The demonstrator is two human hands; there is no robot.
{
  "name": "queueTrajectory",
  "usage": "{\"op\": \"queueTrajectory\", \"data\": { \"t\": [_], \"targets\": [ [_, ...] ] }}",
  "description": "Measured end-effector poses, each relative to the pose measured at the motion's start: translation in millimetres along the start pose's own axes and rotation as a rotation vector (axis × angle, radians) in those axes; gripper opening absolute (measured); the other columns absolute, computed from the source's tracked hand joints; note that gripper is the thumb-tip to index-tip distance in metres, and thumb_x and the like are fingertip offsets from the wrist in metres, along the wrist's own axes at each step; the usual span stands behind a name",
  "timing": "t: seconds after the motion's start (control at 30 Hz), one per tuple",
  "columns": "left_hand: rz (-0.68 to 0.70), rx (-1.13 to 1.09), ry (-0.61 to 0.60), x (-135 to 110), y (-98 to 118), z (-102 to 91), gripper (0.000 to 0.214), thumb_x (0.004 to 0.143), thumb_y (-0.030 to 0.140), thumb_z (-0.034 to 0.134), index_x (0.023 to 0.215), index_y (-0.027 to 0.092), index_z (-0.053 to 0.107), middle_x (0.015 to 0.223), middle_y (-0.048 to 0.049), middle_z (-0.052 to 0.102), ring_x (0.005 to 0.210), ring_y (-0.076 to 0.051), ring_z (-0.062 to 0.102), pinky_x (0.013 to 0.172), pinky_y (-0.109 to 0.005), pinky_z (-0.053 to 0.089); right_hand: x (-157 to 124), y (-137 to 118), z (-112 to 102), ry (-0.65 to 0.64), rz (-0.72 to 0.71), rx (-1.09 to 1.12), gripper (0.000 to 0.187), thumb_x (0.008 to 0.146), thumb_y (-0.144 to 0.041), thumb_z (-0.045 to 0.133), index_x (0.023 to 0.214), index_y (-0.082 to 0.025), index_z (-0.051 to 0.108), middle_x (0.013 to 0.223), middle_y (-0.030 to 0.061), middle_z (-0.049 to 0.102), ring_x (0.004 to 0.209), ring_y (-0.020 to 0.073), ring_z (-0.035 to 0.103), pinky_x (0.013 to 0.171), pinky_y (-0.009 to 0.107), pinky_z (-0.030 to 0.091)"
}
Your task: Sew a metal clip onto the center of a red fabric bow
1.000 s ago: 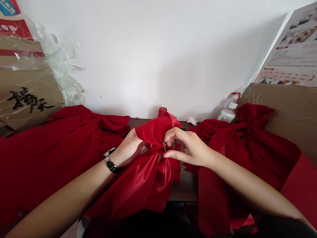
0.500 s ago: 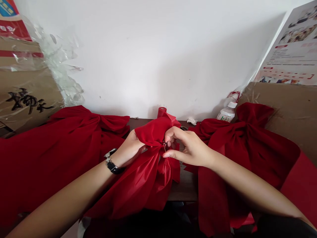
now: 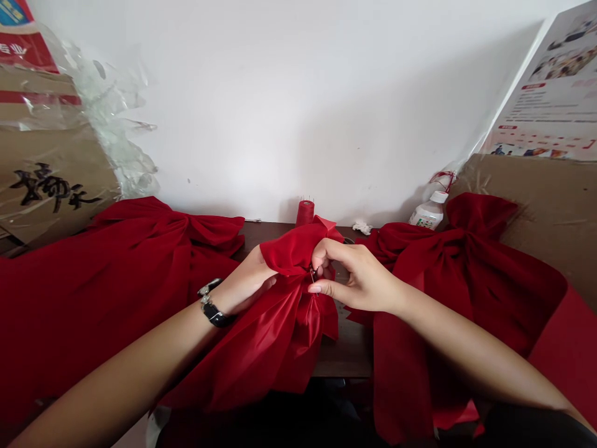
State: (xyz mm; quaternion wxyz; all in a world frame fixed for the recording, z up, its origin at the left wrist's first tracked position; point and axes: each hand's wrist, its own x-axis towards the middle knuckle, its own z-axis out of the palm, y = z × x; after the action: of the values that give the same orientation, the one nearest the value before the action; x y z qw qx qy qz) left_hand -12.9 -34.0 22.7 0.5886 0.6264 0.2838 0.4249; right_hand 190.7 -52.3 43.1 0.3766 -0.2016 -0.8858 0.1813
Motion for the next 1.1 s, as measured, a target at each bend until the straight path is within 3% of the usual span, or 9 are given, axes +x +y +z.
{"op": "queueTrajectory", "data": {
  "t": [0.17, 0.23, 0.37, 0.47, 0.67, 0.93, 1.1],
  "targets": [
    [0.035, 0.060, 0.073, -1.5, -0.2, -1.1, 0.023, 0.072, 0.034, 0.074, 0.067, 0.015, 0.062, 0.057, 0.0043, 0.060, 0.051, -0.009, 0.049, 0.055, -0.023, 0.046, 0.4, -0.2, -0.8, -0.002, -0.006, 0.002, 0.024, 0.086, -0.031, 0.066, 0.083, -0.016, 0.047, 0.076, -0.0014, 0.052, 0.065, 0.0064, 0.048, 0.061, 0.016, 0.042],
    [0.055, 0.110, 0.110, -1.7, 0.0, -1.5, 0.023, 0.072, 0.034, 0.074, 0.066, 0.016, 0.061, 0.053, 0.0050, 0.058, 0.051, -0.010, 0.051, 0.059, -0.025, 0.048, 0.0, 0.5, -0.8, -0.015, -0.014, -0.010, 0.023, 0.086, -0.029, 0.066, 0.084, -0.016, 0.047, 0.077, -0.0013, 0.052, 0.067, 0.0063, 0.049, 0.063, 0.016, 0.042],
    [0.143, 0.218, 0.167, -0.9, -2.2, -3.1, 0.030, 0.072, 0.034, 0.072, 0.094, 0.015, 0.067, 0.082, -0.0032, 0.072, 0.083, -0.021, 0.064, 0.082, -0.035, 0.052, -1.8, 1.7, 0.4, -0.046, -0.026, -0.071, 0.021, 0.087, -0.030, 0.065, 0.089, -0.016, 0.049, 0.079, 0.0001, 0.055, 0.069, 0.0080, 0.051, 0.065, 0.017, 0.043],
    [0.212, 0.284, 0.187, 0.0, -5.0, -5.3, 0.033, 0.072, 0.033, 0.073, 0.098, 0.014, 0.068, 0.099, -0.0072, 0.073, 0.094, -0.023, 0.064, 0.089, -0.036, 0.050, -3.5, 0.5, 2.0, -0.054, -0.045, -0.129, 0.020, 0.088, -0.030, 0.063, 0.093, -0.017, 0.049, 0.081, 0.0010, 0.056, 0.069, 0.0089, 0.052, 0.065, 0.018, 0.043],
    [0.277, 0.365, 0.181, 0.4, -3.7, -7.2, 0.025, 0.069, 0.031, 0.075, 0.086, 0.014, 0.068, 0.091, -0.0067, 0.073, 0.086, -0.022, 0.064, 0.081, -0.032, 0.052, -4.2, -4.1, 3.8, -0.059, -0.083, -0.185, 0.019, 0.090, -0.031, 0.061, 0.091, -0.017, 0.048, 0.079, -0.0003, 0.055, 0.067, 0.0077, 0.050, 0.062, 0.017, 0.041],
    [0.247, 0.388, 0.117, 0.2, -1.1, -8.5, 0.014, 0.072, 0.023, 0.069, 0.065, 0.016, 0.060, 0.070, -0.0026, 0.069, 0.065, -0.016, 0.058, 0.068, -0.029, 0.049, -3.3, -2.3, 4.4, -0.080, -0.098, -0.187, 0.019, 0.090, -0.031, 0.061, 0.091, -0.016, 0.048, 0.078, -0.0007, 0.055, 0.066, 0.0071, 0.049, 0.061, 0.016, 0.041],
    [0.208, 0.361, 0.072, -0.2, 0.7, -8.1, 0.011, 0.073, 0.023, 0.068, 0.068, 0.015, 0.063, 0.075, -0.0033, 0.070, 0.062, -0.015, 0.055, 0.063, -0.028, 0.046, -3.5, -3.2, 4.2, -0.080, -0.116, -0.190, 0.019, 0.089, -0.030, 0.062, 0.091, -0.016, 0.049, 0.077, -0.0009, 0.055, 0.065, 0.0068, 0.049, 0.061, 0.016, 0.041]
  ]
}}
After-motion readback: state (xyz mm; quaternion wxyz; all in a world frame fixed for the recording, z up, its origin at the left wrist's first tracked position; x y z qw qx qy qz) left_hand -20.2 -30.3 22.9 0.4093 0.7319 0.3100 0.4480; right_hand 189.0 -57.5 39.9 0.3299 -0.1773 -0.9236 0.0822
